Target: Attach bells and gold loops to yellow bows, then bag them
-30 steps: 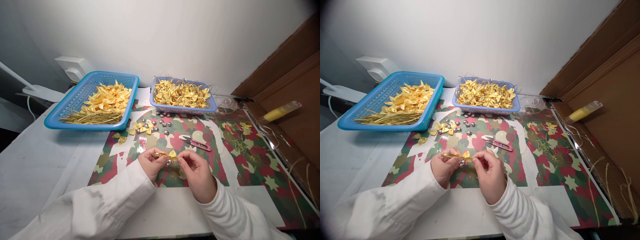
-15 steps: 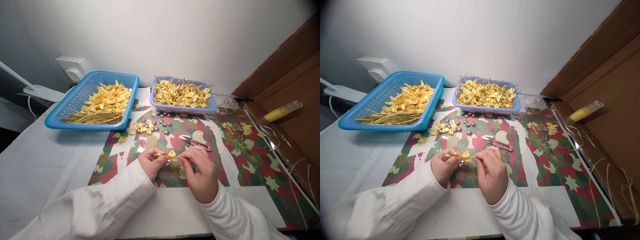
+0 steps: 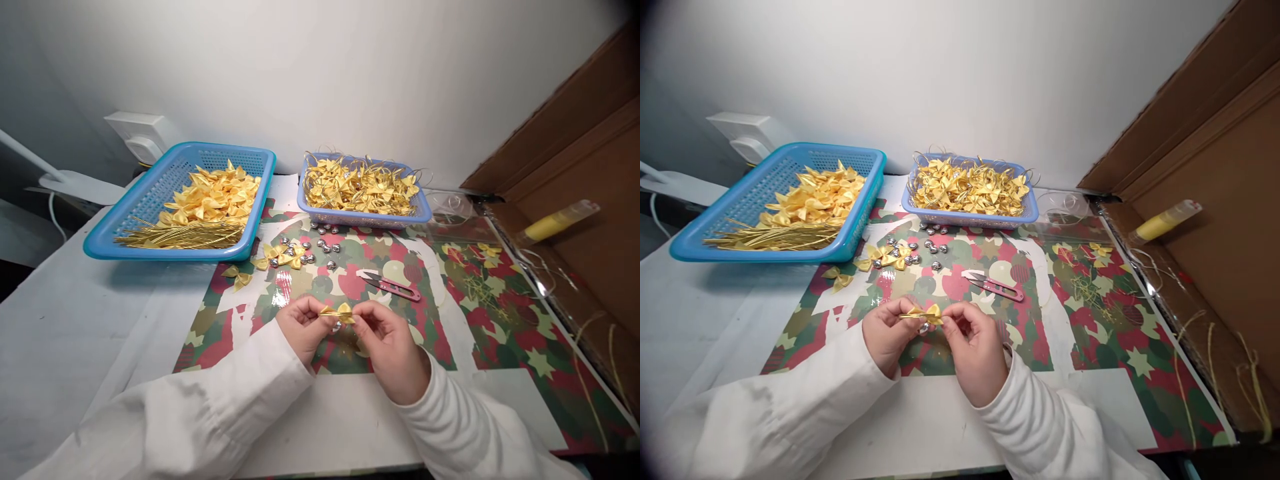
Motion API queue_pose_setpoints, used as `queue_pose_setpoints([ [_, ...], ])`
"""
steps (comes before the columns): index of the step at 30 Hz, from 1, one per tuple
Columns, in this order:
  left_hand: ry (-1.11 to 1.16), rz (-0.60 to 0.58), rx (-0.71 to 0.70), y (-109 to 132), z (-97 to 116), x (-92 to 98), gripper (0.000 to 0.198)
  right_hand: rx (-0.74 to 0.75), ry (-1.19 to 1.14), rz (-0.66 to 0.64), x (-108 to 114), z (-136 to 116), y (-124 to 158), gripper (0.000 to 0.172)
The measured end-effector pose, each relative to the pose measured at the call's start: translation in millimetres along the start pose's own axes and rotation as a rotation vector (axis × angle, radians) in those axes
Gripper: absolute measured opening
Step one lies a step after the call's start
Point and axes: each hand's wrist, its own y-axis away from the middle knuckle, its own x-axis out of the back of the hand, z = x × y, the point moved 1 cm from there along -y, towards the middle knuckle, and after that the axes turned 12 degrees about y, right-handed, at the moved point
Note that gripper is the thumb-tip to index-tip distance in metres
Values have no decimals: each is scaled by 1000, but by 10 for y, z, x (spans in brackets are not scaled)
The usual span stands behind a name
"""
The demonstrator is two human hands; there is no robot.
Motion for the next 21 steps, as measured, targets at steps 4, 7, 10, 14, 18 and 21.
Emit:
queue_pose_setpoints([
  [4,4,20,-45,44,21,-57,21,-76,-164,-55,-34,-21,-15,24],
  [7,-23,22,-57,37,37,-59,21,-56,-158,-36,-22,-25,-17,23],
  [10,-71,9,-31,-9,47,-22,23,17,-54,19,21,-24,-13,17],
  [14,-111,32,-23,-79,78,34,27,25,36,-38,82,-32,-5,13],
  [18,-140,29,-48,-84,118,32,24,9,56,-73,104,-70,2,16],
  [21,-154,-4,-60,-57,127,11,22,41,70,-46,84,-106,6,20],
])
